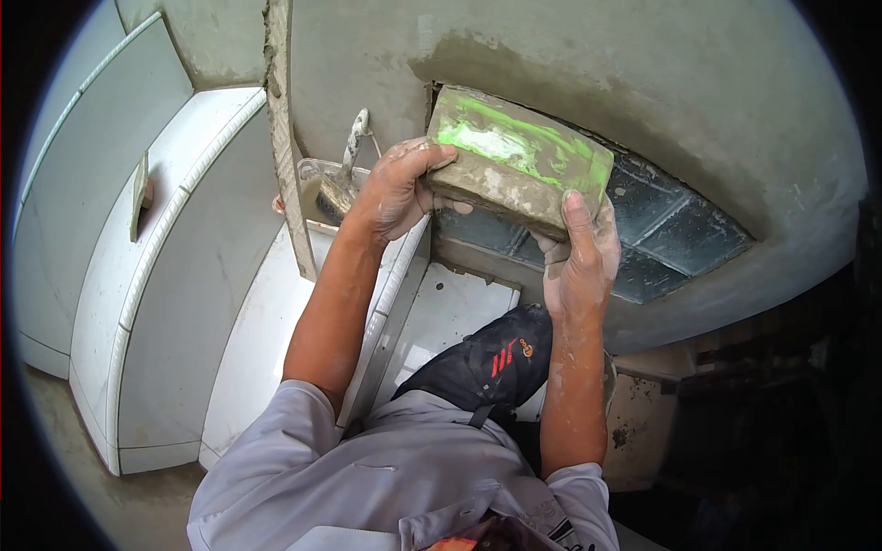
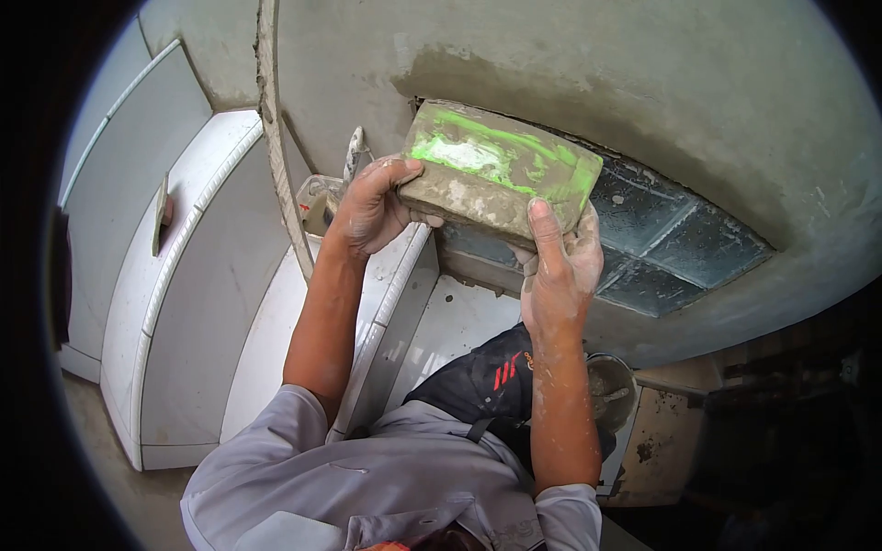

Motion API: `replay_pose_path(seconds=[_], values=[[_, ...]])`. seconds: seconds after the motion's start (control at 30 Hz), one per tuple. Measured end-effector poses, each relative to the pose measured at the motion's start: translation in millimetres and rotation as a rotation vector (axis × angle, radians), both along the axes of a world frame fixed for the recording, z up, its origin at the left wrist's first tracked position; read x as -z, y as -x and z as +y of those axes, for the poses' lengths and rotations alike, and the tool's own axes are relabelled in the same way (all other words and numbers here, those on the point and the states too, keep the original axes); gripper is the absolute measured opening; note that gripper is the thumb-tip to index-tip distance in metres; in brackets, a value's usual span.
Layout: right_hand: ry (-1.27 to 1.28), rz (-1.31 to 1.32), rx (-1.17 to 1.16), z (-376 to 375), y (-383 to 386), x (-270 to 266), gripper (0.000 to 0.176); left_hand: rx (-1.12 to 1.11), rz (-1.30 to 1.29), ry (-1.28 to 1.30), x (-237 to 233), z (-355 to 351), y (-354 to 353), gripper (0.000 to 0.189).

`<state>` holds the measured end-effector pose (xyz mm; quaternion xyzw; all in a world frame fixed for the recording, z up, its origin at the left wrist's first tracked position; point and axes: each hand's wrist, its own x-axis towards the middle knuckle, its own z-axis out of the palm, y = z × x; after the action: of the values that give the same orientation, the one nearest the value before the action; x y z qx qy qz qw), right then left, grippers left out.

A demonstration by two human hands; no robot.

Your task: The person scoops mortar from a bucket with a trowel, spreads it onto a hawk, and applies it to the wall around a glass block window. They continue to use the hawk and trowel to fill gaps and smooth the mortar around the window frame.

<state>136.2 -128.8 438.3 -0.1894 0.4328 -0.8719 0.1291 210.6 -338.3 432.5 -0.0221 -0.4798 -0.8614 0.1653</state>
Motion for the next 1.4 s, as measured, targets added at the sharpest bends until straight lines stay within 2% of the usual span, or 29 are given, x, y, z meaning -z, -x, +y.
replay_pose_path(seconds=[0.83,1.07,1.17,1.27,1.3,1.4], values=[[-0.03,0.008,0.247,128.8,51.2,-1.5,0.046,0.119,-0.033,0.032,-8.9,137.0,66.8,0.043],[-0.071,-0.013,0.338,174.4,62.3,11.8,0.046,0.239,-0.049,0.006,3.9,181.1,83.8,0.043],[-0.059,-0.016,0.281,183.1,44.5,24.8,0.054,0.249,0.013,0.204,26.3,175.2,75.7,0.046],[-0.049,0.034,0.188,163.0,23.2,38.8,0.06,0.291,-0.054,0.196,22.8,145.8,47.0,0.047],[0.004,0.036,0.133,152.3,17.4,42.2,0.069,0.296,-0.052,0.163,28.1,132.7,40.7,0.049],[0.202,0.03,-0.034,119.5,6.5,68.9,0.066,0.287,-0.032,0.139,33.0,98.1,22.5,0.051]])
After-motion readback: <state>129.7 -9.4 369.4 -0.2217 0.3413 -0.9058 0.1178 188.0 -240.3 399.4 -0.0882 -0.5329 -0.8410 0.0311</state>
